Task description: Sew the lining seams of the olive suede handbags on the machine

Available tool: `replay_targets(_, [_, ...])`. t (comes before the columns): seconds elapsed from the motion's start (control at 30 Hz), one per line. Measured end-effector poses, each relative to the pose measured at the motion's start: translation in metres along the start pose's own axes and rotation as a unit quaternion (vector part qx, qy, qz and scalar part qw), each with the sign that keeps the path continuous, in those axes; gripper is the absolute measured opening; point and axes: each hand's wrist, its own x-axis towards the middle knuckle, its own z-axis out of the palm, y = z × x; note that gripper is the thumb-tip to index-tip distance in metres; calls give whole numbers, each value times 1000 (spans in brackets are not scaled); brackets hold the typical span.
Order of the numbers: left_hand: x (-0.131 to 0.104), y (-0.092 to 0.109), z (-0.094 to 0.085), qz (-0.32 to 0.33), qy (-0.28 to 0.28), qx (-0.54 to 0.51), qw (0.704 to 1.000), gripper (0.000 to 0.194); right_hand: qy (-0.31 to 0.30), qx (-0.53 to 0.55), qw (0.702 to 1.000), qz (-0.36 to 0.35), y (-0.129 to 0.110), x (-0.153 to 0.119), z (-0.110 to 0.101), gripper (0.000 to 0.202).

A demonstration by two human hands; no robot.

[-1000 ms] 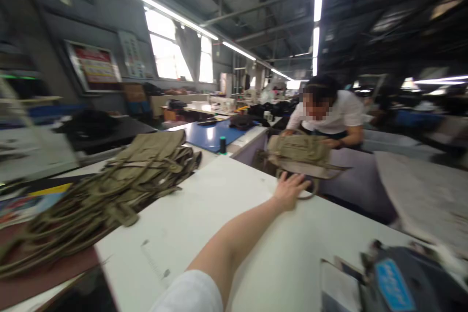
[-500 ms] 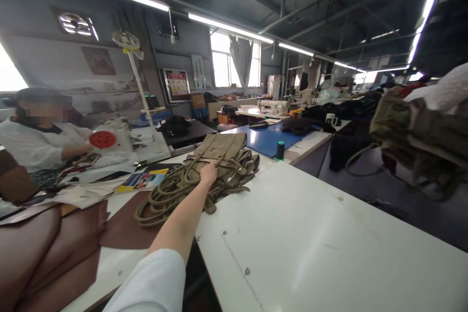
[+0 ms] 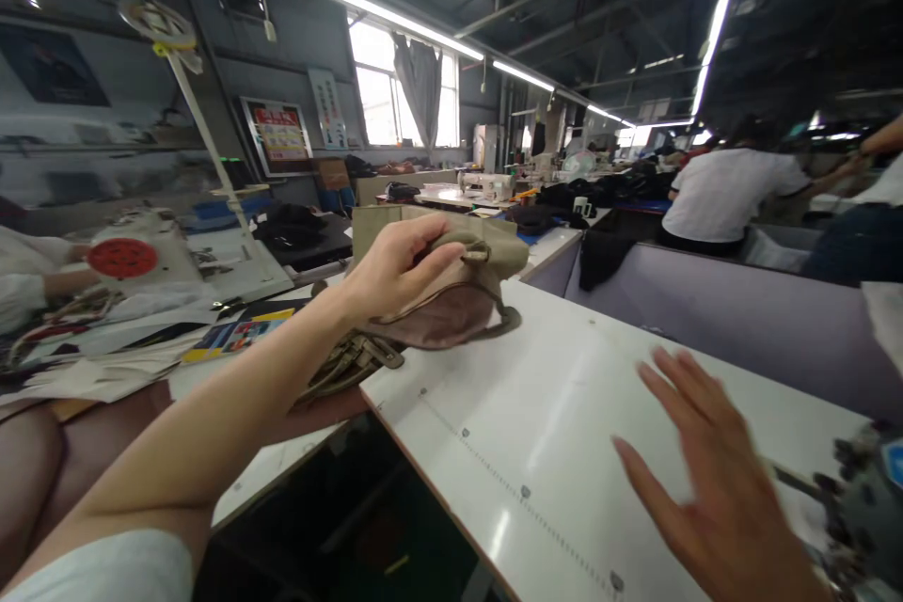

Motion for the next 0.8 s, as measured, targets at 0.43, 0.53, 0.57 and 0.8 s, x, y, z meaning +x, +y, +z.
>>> replay_targets(0.43, [-176, 116, 123, -155, -290, -67, 942, 43, -241, 47, 969, -19, 45, -14, -34, 72])
replay_targets(0.53, [-211, 148, 167, -130, -255, -15, 958, 75, -365, -28, 928, -67, 62, -36, -35, 94])
replay_targets(0.57, [-218, 153, 176, -122, -234, 2, 965, 76, -381, -33, 921, -74, 64, -43, -33, 97])
replay_targets(0.8, [-227, 140, 171, -43, -185, -27, 981, 43, -396, 67, 894, -200, 46, -68, -13, 65])
